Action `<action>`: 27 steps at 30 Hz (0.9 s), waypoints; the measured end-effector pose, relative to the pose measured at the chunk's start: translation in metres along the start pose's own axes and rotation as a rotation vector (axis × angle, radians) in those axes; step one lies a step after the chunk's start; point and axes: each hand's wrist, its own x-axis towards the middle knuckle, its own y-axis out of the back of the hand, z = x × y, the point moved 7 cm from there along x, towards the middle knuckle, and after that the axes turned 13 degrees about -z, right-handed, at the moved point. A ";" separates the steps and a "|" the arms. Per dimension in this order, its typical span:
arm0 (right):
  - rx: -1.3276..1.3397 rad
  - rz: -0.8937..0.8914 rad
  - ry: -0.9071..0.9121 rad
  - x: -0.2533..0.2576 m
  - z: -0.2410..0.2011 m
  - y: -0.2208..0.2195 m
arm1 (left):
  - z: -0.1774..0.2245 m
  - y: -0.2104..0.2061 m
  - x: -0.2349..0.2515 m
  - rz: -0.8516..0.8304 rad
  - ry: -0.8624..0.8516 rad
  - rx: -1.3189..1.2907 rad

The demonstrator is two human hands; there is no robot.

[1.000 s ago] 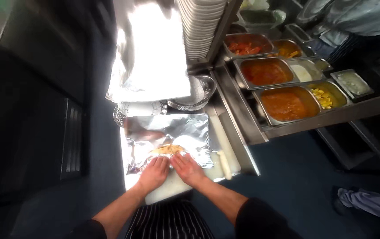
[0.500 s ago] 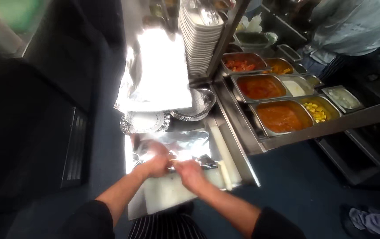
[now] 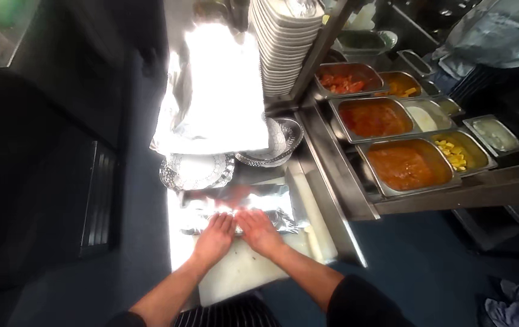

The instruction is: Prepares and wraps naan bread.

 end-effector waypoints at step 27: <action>0.155 -0.497 0.004 0.057 0.034 0.087 | -0.066 0.069 0.035 -0.352 0.157 -0.194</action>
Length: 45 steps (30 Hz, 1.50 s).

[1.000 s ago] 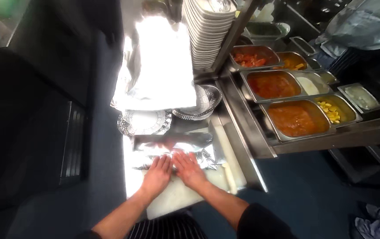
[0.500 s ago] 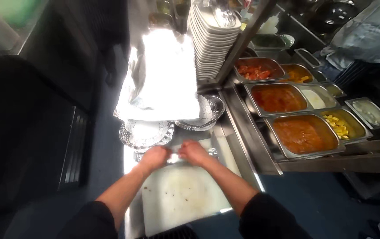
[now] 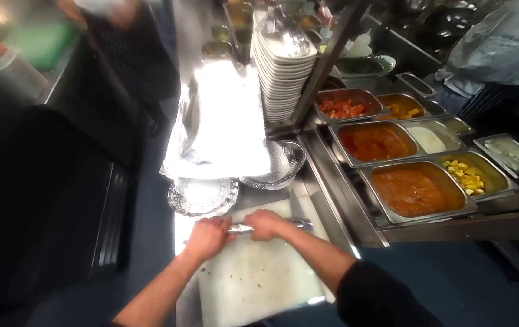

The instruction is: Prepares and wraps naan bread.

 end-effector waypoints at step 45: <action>1.639 1.088 -0.053 -0.129 -0.052 -0.067 | 0.044 0.080 -0.185 0.949 -0.722 -1.643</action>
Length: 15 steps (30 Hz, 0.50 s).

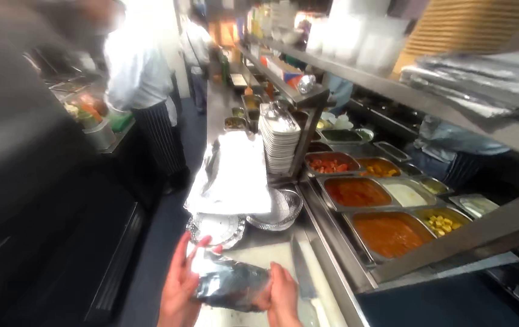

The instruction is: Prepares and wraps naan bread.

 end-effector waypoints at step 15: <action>-0.884 -0.234 0.650 -0.039 -0.046 -0.264 | 0.049 0.147 0.104 0.308 0.313 0.099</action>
